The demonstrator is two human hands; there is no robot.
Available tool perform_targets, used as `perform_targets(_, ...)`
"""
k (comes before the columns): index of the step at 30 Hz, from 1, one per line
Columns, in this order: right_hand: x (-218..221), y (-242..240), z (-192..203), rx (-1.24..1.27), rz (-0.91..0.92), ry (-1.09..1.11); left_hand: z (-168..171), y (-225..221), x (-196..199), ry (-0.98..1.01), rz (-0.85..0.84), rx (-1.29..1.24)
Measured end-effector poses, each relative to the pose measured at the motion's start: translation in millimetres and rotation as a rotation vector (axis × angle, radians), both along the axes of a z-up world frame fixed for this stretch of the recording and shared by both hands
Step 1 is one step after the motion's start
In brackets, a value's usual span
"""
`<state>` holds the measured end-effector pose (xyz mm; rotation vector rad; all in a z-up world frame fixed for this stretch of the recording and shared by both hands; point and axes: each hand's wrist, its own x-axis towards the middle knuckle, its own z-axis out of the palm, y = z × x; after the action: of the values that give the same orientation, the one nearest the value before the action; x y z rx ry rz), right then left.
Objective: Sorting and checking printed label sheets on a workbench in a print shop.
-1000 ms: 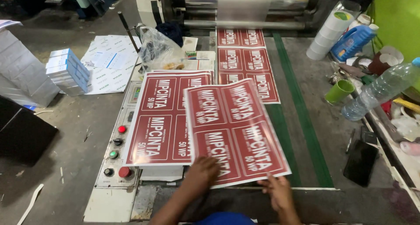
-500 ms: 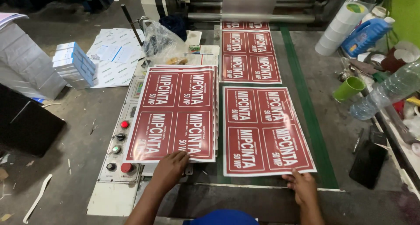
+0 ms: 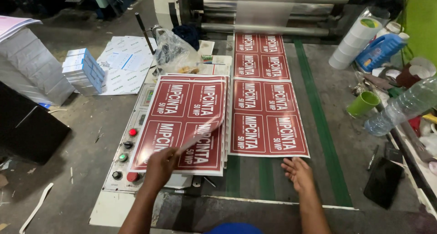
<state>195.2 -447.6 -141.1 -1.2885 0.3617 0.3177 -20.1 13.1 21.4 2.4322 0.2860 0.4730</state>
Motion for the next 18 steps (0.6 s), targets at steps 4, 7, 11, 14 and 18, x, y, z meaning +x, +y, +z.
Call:
perform_targets(4,-37,3,6,-0.058,0.023,0.046,17,-10,0,-0.319,0.084,-0.047)
perform_targets(7,-66,20,7,-0.083,0.122,0.006,5,-41,7,-0.535,-0.018,0.184)
perform_targets(11,-106,65,34,-0.048,0.358,-0.040,-26,-99,15,-0.512,-0.296,0.363)
perform_targets(14,-138,96,89,0.087,0.569,-0.007,-27,-143,11,-0.418,-0.423,0.299)
perform_targets(18,-135,83,-4,0.214,0.526,-0.140,-17,-174,4,-0.419,-0.519,0.255)
